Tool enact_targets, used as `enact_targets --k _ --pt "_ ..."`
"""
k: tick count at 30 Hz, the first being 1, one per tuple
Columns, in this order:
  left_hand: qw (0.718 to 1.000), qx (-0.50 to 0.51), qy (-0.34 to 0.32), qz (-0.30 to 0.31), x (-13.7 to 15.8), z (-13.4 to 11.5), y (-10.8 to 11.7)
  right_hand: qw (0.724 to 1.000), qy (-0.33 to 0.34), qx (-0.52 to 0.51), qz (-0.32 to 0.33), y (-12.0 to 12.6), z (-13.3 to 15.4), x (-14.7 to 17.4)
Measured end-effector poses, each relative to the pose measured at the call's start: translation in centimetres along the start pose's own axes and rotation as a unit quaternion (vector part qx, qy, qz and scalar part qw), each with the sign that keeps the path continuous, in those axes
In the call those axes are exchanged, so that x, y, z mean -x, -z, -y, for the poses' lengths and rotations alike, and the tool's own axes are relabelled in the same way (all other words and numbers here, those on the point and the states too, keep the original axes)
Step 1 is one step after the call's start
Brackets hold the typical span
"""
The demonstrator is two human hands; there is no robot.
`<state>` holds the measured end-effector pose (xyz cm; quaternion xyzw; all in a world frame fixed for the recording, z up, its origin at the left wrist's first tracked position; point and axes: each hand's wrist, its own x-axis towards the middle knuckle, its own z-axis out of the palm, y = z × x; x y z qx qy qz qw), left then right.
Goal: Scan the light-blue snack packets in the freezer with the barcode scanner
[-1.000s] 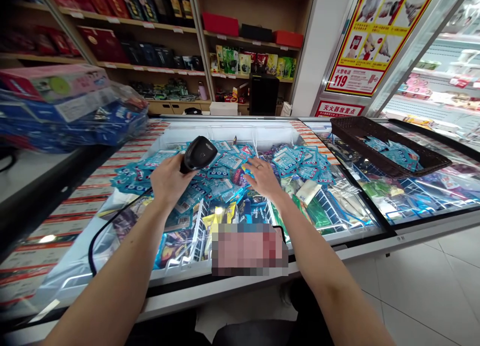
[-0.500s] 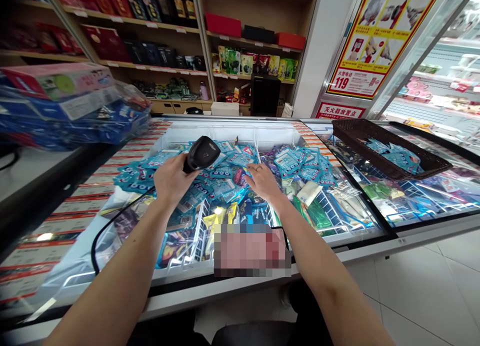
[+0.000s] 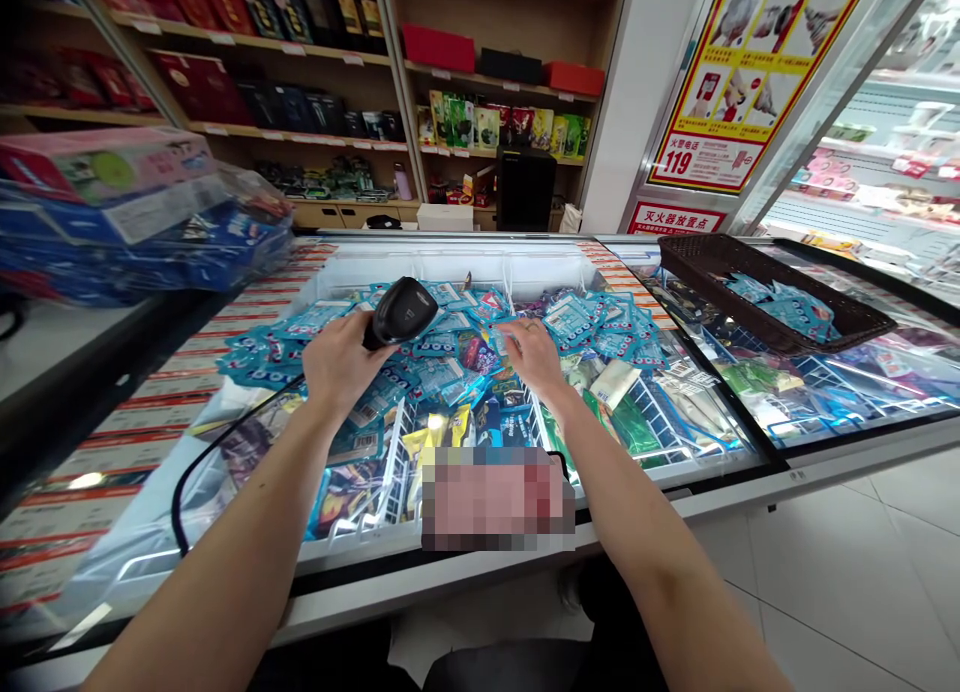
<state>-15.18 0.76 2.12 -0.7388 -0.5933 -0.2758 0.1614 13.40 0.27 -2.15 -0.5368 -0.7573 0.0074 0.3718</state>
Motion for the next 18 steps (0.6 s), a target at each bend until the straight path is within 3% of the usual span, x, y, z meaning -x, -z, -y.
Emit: enact_targets --k 2,7,12,18 --pt "1.000 0.001 -0.002 0.001 0.0 0.0 0.0 0.999 0.015 0.041 -0.011 0.0 -0.4 0.0" --pt "1.000 0.004 -0.009 0.004 0.0 0.0 -0.1 0.998 -0.001 0.058 0.039 -0.2 -0.9 0.1" --pt "0.999 0.012 -0.031 0.019 0.1 -0.1 -0.2 0.997 -0.019 0.072 0.022 -0.4 -1.2 0.1" --pt "0.990 0.030 -0.131 0.038 0.1 -0.6 -0.1 0.995 -0.040 0.067 0.057 -0.1 -1.6 -0.4"
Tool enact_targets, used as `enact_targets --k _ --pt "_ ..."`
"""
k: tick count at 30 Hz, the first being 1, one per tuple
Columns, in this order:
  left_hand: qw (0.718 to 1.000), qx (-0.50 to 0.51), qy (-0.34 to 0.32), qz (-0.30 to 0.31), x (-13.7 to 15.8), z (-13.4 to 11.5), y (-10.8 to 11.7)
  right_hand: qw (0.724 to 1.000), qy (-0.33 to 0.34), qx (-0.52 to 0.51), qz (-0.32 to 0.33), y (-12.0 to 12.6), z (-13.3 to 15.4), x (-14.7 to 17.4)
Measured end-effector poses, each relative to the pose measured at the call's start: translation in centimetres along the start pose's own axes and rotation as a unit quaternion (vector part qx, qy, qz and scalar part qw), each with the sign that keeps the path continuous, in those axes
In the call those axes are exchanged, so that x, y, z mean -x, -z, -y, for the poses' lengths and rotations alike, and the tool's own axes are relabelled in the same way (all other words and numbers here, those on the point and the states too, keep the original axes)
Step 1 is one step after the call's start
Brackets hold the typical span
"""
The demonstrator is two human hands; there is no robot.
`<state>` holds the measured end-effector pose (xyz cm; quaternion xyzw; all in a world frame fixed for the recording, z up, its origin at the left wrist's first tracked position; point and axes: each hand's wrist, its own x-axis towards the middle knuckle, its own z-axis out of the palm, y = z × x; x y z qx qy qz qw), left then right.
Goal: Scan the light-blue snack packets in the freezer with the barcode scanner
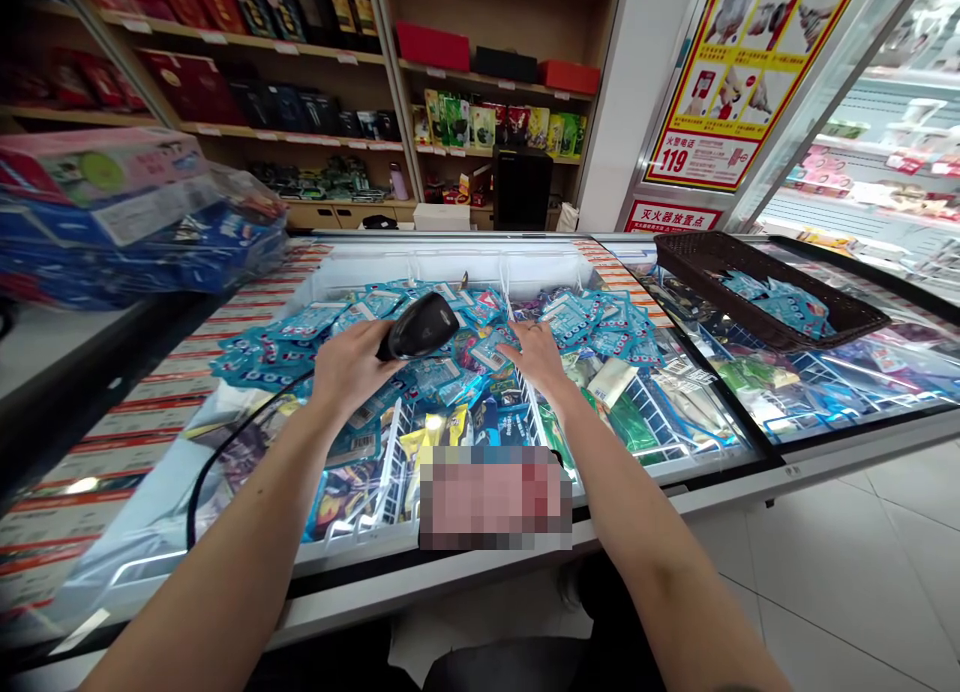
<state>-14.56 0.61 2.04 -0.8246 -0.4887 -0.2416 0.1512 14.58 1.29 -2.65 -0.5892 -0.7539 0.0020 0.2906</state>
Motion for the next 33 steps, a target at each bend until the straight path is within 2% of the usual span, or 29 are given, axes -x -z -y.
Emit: enact_targets --k 4,8,11,15,24,33 --pt "0.998 0.002 -0.068 0.012 -0.1 -0.7 0.1 0.992 -0.104 -0.078 0.004 0.5 -0.3 -0.3" --pt "0.997 0.005 -0.076 0.003 0.0 -1.0 0.1 0.958 -0.175 -0.221 -0.046 0.0 -1.1 -0.4" --pt "0.997 0.010 -0.071 0.001 0.0 -1.1 0.0 0.919 -0.187 -0.334 -0.099 -0.5 -1.4 -0.5" --pt "0.998 0.012 -0.069 0.001 0.0 -1.1 0.0 0.879 -0.198 -0.412 -0.135 -0.6 -0.8 -0.4" --pt "0.996 0.006 -0.085 0.021 0.0 -1.1 -0.3 0.846 -0.197 -0.470 -0.159 -1.0 -1.3 -0.3" --pt "0.997 0.010 -0.079 0.020 0.0 -1.2 -0.2 0.816 -0.200 -0.521 -0.149 -1.0 -1.5 -0.4"
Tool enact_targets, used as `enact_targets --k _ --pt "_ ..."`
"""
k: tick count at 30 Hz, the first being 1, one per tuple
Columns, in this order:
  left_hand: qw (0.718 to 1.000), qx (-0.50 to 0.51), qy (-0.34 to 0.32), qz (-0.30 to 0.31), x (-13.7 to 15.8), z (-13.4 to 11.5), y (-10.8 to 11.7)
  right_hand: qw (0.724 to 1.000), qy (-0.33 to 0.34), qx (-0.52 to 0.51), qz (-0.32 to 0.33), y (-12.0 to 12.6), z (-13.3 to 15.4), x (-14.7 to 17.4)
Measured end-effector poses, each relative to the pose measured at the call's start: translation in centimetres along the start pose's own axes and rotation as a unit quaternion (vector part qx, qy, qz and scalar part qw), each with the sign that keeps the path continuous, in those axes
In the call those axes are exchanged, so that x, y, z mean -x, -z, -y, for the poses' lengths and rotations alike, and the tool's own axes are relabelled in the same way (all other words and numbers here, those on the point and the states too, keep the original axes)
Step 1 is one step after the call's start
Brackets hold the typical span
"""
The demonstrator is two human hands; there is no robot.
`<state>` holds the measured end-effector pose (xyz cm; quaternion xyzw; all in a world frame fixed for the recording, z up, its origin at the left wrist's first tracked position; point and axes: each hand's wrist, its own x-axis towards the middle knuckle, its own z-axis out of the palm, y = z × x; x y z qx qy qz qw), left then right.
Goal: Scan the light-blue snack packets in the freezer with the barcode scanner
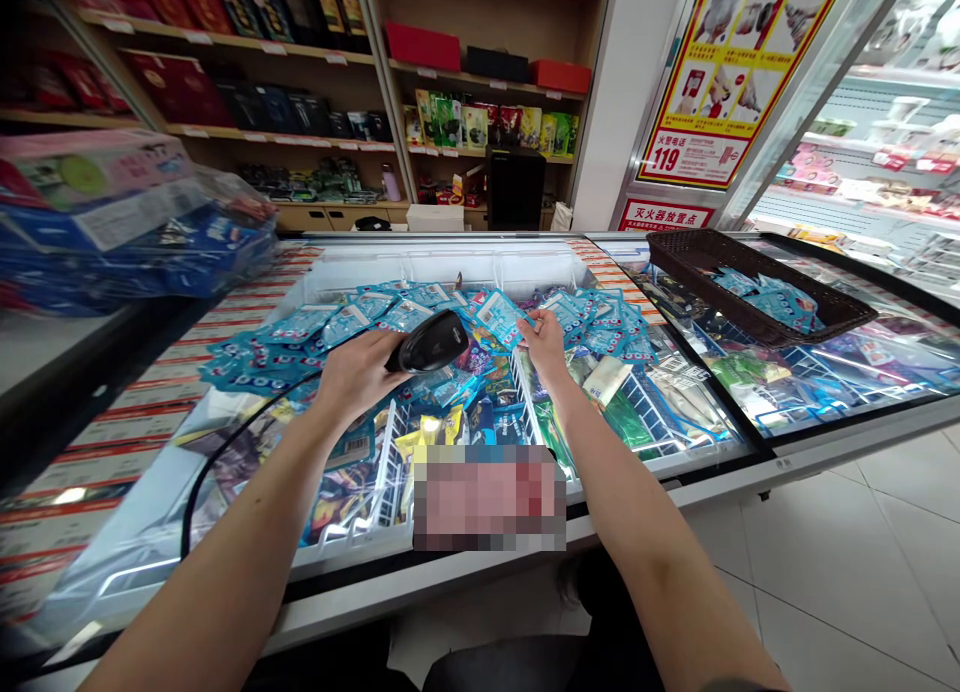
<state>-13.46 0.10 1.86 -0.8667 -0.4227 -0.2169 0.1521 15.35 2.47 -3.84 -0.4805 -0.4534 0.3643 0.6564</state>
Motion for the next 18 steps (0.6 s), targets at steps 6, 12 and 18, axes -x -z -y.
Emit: enact_targets --k 6,12,18 --pt "1.000 0.007 0.006 -0.006 0.04 -0.08 0.05 1.000 -0.010 -0.001 0.002 0.01 0.10 0.02" --pt "1.000 0.009 -0.003 0.004 0.03 -0.15 -0.12 1.000 -0.016 -0.001 -0.001 -0.08 0.03 -0.08" --pt "1.000 0.015 -0.004 0.010 -0.01 -0.31 -0.07 1.000 -0.013 0.016 0.001 -0.08 0.21 -0.04"
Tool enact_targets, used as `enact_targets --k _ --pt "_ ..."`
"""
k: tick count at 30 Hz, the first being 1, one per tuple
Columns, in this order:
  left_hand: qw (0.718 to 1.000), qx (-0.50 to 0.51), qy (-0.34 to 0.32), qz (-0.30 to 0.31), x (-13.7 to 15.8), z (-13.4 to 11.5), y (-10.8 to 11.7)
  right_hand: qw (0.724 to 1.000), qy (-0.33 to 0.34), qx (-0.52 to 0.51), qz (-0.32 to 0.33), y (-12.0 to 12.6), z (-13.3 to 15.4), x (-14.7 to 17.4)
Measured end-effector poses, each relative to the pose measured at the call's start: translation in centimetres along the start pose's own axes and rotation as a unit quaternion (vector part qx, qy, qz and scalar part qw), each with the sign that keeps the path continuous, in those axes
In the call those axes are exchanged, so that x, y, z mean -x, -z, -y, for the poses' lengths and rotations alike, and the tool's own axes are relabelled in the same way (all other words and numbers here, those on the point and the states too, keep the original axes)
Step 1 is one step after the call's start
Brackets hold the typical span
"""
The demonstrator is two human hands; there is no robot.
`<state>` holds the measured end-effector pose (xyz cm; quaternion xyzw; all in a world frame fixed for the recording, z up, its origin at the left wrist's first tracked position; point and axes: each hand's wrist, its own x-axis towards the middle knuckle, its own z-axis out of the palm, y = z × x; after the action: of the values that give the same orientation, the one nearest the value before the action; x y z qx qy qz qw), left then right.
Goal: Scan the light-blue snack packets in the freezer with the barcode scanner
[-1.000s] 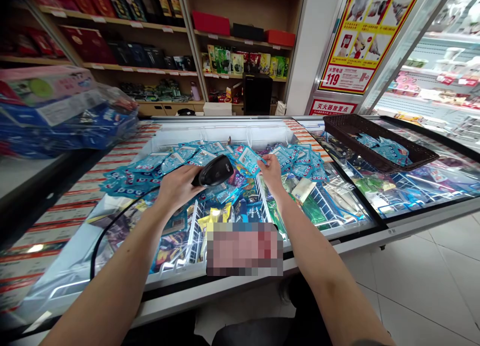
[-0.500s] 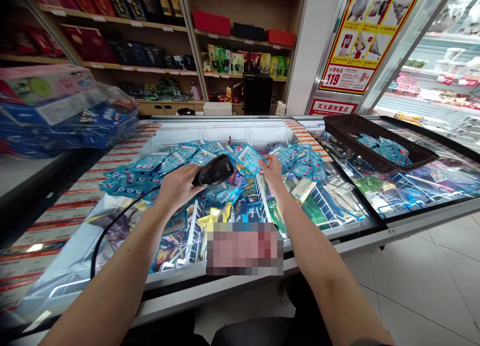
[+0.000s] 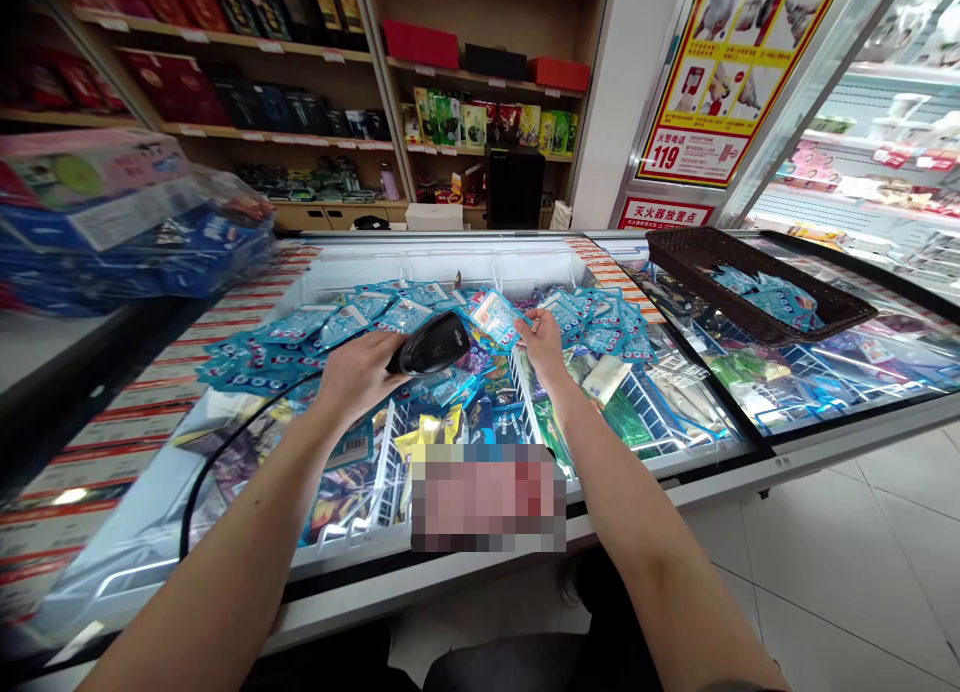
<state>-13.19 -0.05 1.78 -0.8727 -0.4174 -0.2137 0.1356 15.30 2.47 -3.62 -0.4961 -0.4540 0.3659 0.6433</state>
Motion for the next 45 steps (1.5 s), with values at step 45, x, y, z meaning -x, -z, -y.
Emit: enact_targets --k 45 --pt "0.993 -0.077 0.092 -0.007 2.0 -0.2 4.0 0.783 0.201 0.587 0.037 2.4 2.6 4.3"
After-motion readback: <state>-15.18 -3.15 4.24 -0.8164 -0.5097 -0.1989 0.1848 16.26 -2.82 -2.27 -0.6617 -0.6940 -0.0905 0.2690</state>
